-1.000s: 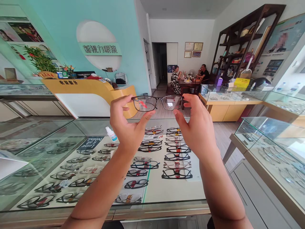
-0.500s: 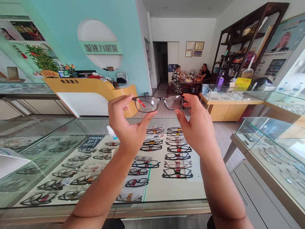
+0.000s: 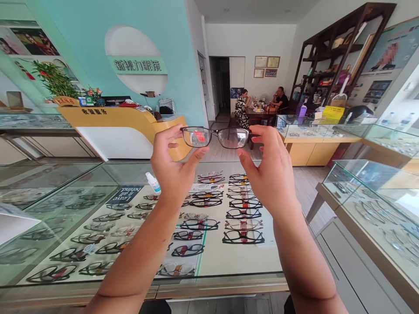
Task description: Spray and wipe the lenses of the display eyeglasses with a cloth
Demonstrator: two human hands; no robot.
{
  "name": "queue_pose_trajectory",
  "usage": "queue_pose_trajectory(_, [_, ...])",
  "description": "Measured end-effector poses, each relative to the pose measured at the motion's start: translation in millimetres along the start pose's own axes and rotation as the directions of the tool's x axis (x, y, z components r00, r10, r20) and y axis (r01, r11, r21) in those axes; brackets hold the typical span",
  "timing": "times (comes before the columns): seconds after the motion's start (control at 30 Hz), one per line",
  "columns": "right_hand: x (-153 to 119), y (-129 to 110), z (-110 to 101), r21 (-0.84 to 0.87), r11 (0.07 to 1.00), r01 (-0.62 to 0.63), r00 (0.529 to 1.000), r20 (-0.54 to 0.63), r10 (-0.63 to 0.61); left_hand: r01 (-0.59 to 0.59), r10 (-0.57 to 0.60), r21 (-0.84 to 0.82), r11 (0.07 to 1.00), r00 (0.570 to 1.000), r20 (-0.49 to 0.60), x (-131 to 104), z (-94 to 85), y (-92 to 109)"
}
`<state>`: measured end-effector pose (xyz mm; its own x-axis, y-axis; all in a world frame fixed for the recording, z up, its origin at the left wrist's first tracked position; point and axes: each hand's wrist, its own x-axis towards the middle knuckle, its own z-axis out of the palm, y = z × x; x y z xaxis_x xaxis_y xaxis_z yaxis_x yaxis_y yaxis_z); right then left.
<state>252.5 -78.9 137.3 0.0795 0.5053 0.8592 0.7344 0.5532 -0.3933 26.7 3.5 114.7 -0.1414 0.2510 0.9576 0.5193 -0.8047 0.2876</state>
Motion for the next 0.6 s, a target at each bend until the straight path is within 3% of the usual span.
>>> queue_pose_trajectory(0.27, [0.5, -4.2, -0.1, 0.021, 0.999, 0.036, 0.999, -0.015, -0.035, 0.063, -0.06, -0.073, 0.995, 0.997, 0.041, 4.8, 0.6, -10.2])
queue_pose_trajectory(0.6, [1.2, -4.6, 0.1, 0.004, 0.999, 0.044, 0.999, -0.028, -0.044, 0.035, -0.034, -0.028, 0.999, 0.999, 0.034, 3.4, 4.6, -16.8])
